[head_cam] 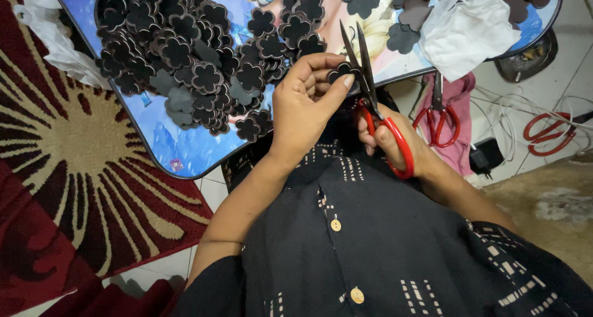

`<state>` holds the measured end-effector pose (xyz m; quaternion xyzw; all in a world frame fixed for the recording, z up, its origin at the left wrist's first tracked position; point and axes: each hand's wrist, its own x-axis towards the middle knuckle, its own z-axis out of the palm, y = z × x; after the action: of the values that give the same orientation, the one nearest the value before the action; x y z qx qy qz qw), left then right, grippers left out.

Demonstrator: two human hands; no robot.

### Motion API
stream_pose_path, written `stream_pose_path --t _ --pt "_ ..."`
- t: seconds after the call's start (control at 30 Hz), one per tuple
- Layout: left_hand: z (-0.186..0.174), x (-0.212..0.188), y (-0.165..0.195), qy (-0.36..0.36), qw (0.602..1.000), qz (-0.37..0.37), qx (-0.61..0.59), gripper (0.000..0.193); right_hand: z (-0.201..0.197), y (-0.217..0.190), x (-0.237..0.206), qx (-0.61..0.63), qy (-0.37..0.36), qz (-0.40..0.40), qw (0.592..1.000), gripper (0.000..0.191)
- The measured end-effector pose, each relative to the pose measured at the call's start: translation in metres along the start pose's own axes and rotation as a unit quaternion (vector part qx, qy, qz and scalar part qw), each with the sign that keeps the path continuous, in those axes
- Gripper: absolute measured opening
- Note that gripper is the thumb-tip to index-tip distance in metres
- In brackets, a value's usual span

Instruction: The person sits on the floor and trims the edges of black flower-shaped fabric pieces with red-handled scissors, one piece at a time, placing trimmed pieces onto a pile on the mat.

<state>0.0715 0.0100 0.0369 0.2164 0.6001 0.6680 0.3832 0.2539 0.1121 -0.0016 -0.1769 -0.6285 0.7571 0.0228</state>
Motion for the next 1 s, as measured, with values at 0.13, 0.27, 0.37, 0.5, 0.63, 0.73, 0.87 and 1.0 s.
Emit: stream_pose_path --t 0.13,0.27,0.37,0.5,0.63,0.73,0.87,1.0 --pt "-0.003 0.0 0.0 -0.001 1.0 -0.002 -0.006 0.027 -0.002 0.0 0.0 -0.024 -0.001 0.012 1.0 0.074" --pt "-0.004 0.0 -0.001 -0.001 1.0 0.005 -0.015 0.027 -0.002 0.001 0.001 -0.031 -0.009 0.002 0.999 0.075" --pt "-0.006 0.0 -0.001 0.003 1.0 0.006 -0.023 0.026 -0.002 0.001 0.002 -0.021 -0.012 0.011 1.0 0.074" --pt "-0.008 0.0 0.0 0.009 1.0 0.01 -0.008 0.025 -0.002 -0.002 -0.001 -0.014 -0.016 0.025 0.999 0.074" --pt "-0.01 0.0 0.0 0.011 1.0 0.009 0.0 0.025 -0.002 -0.003 -0.002 -0.031 -0.008 0.05 0.998 0.074" --pt "-0.011 0.0 0.001 0.012 1.0 0.017 0.014 0.025 -0.003 -0.004 -0.001 -0.032 -0.013 0.034 0.999 0.074" --pt "-0.011 0.001 0.002 0.02 1.0 0.015 0.002 0.028 -0.003 -0.006 -0.002 -0.033 -0.017 0.041 0.998 0.074" --pt "-0.009 0.001 0.001 0.025 0.999 0.028 -0.014 0.035 -0.003 -0.008 -0.002 -0.051 -0.014 0.038 0.998 0.074"
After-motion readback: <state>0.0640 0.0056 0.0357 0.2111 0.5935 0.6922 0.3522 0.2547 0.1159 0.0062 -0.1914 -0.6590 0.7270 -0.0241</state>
